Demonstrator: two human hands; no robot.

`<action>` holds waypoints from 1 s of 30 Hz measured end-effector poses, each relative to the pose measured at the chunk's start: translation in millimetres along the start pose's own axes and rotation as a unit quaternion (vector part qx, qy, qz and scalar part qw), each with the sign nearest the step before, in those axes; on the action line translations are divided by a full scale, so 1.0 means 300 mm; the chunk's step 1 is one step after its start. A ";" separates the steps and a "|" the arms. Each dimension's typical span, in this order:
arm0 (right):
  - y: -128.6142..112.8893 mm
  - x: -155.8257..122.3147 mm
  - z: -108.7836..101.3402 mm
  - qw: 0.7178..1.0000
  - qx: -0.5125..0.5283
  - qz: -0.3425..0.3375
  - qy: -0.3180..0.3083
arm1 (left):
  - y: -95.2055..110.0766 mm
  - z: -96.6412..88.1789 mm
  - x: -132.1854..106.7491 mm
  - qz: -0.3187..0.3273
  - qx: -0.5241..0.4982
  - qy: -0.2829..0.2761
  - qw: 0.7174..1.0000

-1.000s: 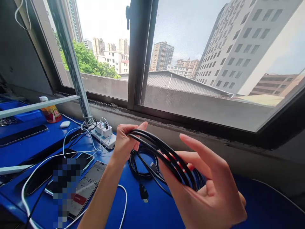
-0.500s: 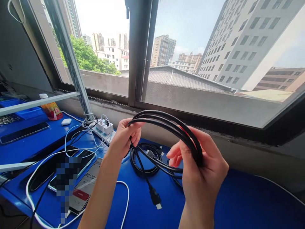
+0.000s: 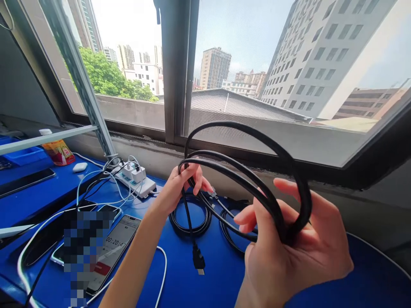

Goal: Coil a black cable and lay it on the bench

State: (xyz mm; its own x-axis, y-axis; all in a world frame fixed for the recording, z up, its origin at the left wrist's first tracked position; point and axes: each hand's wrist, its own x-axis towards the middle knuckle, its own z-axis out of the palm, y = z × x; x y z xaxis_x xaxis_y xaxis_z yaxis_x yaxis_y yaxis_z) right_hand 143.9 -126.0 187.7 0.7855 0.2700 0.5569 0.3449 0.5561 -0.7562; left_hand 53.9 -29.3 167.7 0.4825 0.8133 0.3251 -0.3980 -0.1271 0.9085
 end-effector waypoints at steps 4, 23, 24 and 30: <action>0.030 0.035 -0.029 0.996 -0.070 0.010 -0.056 | -0.001 0.011 0.001 0.026 -0.019 0.051 0.998; 0.071 0.039 -0.034 0.947 -0.137 -0.078 -0.280 | 0.039 -0.006 -0.033 0.190 0.258 0.242 0.916; 0.066 0.037 -0.034 0.947 -0.131 -0.081 -0.283 | 0.039 0.000 -0.033 0.186 0.254 0.240 0.918; 0.070 0.040 -0.043 0.956 -0.133 -0.049 -0.255 | 0.029 0.036 -0.026 0.133 0.140 0.217 0.957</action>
State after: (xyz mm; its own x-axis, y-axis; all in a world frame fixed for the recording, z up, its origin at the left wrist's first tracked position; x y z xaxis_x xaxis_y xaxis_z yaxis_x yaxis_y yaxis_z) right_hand 167.4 -121.2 174.1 0.4134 0.6135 0.6729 0.5752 0.3969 -0.7152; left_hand 55.0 -43.0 175.9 0.0005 0.8825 0.4703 -0.2069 -0.4600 0.8635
